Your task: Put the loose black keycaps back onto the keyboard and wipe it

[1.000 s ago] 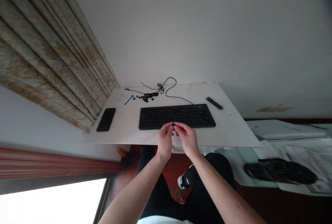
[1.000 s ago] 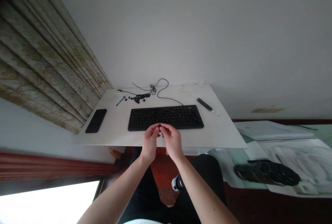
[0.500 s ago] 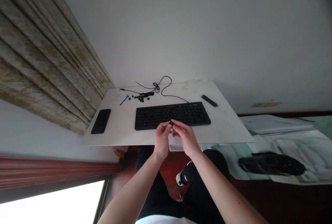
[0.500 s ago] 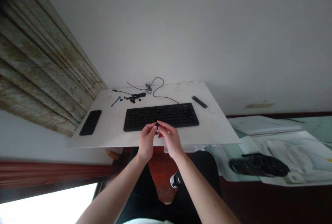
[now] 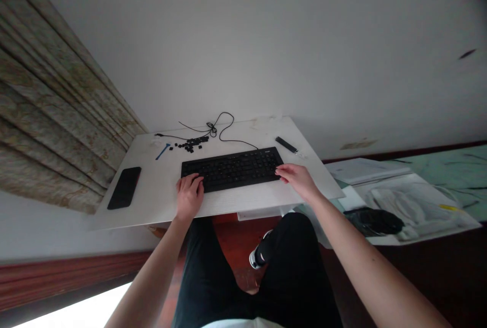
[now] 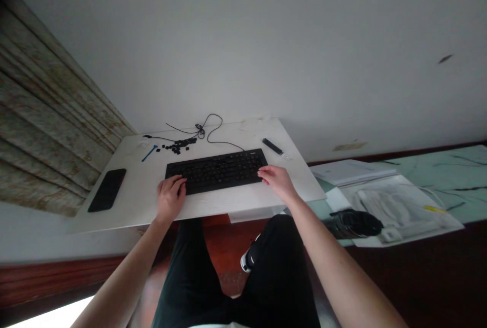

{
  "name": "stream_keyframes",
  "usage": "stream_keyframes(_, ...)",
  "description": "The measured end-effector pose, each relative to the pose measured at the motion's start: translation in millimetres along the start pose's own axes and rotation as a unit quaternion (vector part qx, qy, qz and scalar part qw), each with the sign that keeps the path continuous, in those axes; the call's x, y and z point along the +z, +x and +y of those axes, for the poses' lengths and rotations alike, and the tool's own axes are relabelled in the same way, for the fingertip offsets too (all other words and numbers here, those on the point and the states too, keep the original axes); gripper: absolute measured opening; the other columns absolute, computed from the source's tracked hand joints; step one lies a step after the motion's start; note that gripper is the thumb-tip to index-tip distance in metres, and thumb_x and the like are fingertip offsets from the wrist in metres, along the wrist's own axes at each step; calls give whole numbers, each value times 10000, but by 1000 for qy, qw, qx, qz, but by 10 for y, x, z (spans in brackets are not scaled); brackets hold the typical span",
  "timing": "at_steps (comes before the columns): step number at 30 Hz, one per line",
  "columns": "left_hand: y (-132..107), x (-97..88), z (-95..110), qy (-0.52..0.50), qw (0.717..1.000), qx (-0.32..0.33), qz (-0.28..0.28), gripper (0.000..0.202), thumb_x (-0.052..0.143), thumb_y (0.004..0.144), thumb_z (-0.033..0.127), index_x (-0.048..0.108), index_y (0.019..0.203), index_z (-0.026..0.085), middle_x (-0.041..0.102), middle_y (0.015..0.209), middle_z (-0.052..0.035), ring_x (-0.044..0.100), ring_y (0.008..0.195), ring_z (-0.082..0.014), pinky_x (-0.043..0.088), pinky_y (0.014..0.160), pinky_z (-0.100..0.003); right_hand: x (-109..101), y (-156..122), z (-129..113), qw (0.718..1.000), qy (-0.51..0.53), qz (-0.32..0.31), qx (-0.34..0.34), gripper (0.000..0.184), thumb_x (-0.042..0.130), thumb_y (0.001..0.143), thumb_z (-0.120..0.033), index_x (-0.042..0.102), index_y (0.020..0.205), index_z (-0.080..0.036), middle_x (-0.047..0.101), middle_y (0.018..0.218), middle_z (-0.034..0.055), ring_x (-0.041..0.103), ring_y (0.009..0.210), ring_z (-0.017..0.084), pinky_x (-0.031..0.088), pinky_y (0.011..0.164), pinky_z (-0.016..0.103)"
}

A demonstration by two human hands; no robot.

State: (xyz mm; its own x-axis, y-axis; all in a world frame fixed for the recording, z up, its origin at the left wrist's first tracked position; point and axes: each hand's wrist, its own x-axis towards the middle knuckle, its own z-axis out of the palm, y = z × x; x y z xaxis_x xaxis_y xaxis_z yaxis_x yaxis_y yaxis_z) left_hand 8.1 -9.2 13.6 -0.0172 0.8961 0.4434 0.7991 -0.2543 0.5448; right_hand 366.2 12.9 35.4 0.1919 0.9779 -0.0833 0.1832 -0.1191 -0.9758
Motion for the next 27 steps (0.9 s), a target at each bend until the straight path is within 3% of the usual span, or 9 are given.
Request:
stream_keyframes(4,-10,-29,-198,53,998,-13,12,250,535,913,288,684,1105,229,621,1285,-126,540,1223,-333,305,1134,-525,-183,345,13,991,-118,-19,-58,278,745,680,-445,757,767,-182,724,729,53,600,636,179,461,622,325)
stream_keyframes(7,2,17,-205,57,998,-23,5,284,531,923,317,662,1153,213,588,1335,-141,528,1249,-337,304,1146,-525,-151,582,-11,975,-187,-85,-87,168,738,704,-360,759,738,-197,734,749,43,624,674,187,473,675,332)
stream_keyframes(12,35,44,-239,74,997,-16,-3,307,486,951,346,653,1157,191,591,1330,-142,542,1256,-312,393,1111,-503,-137,873,-35,938,-285,-180,-79,81,741,737,-280,774,754,-209,751,795,50,663,755,208,490,720,329)
stream_keyframes(19,54,43,-281,73,997,-13,11,300,478,957,355,663,1132,197,613,1293,-129,563,1240,-292,430,1099,-487,-174,1016,-44,908,-331,-245,-75,111,704,779,-283,792,814,-225,768,880,63,687,864,253,508,830,374)
stream_keyframes(27,72,37,-299,47,998,-28,9,286,495,946,338,671,1127,203,615,1282,-122,566,1228,-290,429,1097,-489,-167,1023,-73,913,-324,-240,-67,113,708,769,-308,795,793,-240,766,881,51,682,864,255,497,847,391)
